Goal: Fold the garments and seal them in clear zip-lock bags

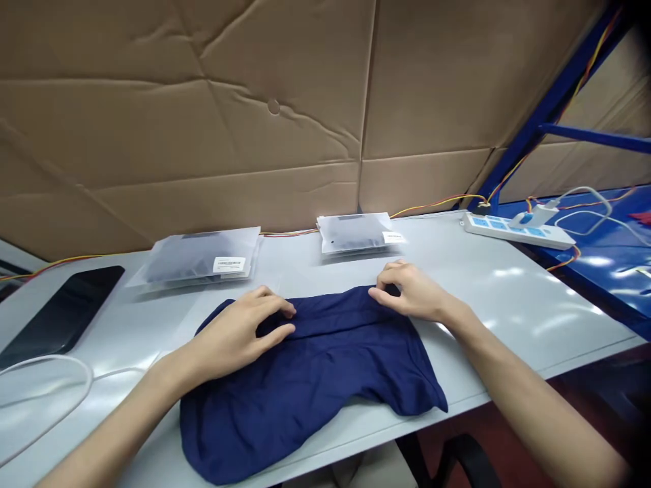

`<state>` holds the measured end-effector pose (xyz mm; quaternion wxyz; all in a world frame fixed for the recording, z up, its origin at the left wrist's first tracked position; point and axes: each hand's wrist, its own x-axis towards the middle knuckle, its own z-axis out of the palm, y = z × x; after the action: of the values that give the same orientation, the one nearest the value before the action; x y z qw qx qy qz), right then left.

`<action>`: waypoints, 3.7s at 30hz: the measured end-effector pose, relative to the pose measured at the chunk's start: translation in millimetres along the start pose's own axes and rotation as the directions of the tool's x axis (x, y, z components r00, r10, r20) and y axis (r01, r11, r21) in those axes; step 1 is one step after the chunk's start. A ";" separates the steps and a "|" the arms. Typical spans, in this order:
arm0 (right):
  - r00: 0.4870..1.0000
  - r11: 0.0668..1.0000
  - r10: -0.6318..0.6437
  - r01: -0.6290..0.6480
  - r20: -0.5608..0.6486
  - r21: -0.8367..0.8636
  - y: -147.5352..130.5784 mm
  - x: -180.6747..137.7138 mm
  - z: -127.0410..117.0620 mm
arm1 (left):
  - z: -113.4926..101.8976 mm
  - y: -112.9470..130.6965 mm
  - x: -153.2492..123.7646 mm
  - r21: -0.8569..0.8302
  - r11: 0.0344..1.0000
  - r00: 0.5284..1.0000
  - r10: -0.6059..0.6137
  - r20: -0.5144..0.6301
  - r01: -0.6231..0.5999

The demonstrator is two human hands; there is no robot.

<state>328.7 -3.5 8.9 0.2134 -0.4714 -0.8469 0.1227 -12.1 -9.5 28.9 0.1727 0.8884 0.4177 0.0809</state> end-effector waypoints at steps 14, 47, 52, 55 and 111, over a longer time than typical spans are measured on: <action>0.989 0.942 0.118 -0.139 -0.085 -0.306 20.2 3.3 9.4 | 25.2 -13.3 22.3 0.260 0.965 0.990 0.061 -0.130 -0.026; 0.999 0.999 -0.025 0.025 0.028 -0.021 -8.8 -80.2 -14.6 | 7.5 -11.1 -80.6 0.148 0.983 0.973 0.138 -0.184 -0.111; 0.998 0.998 -0.030 0.026 -0.064 -0.059 -3.7 -102.4 -0.1 | 19.5 -18.1 -95.0 0.021 1.000 0.955 0.017 -0.298 -0.011; 0.978 0.996 0.090 -0.086 -0.186 0.029 -5.5 -89.9 -0.2 | 15.0 -17.8 -87.1 -0.113 0.981 0.914 -0.189 -0.358 0.158; 0.947 0.965 0.254 -0.263 -0.196 -0.019 30.0 -25.4 19.4 | 8.3 -76.7 -29.2 -0.068 0.872 0.766 -0.462 -0.447 0.486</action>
<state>353.6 -9.5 -26.7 0.2656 -0.5924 -0.7559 0.0842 -83.2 11.5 -7.5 0.0632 0.7151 0.6582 0.2267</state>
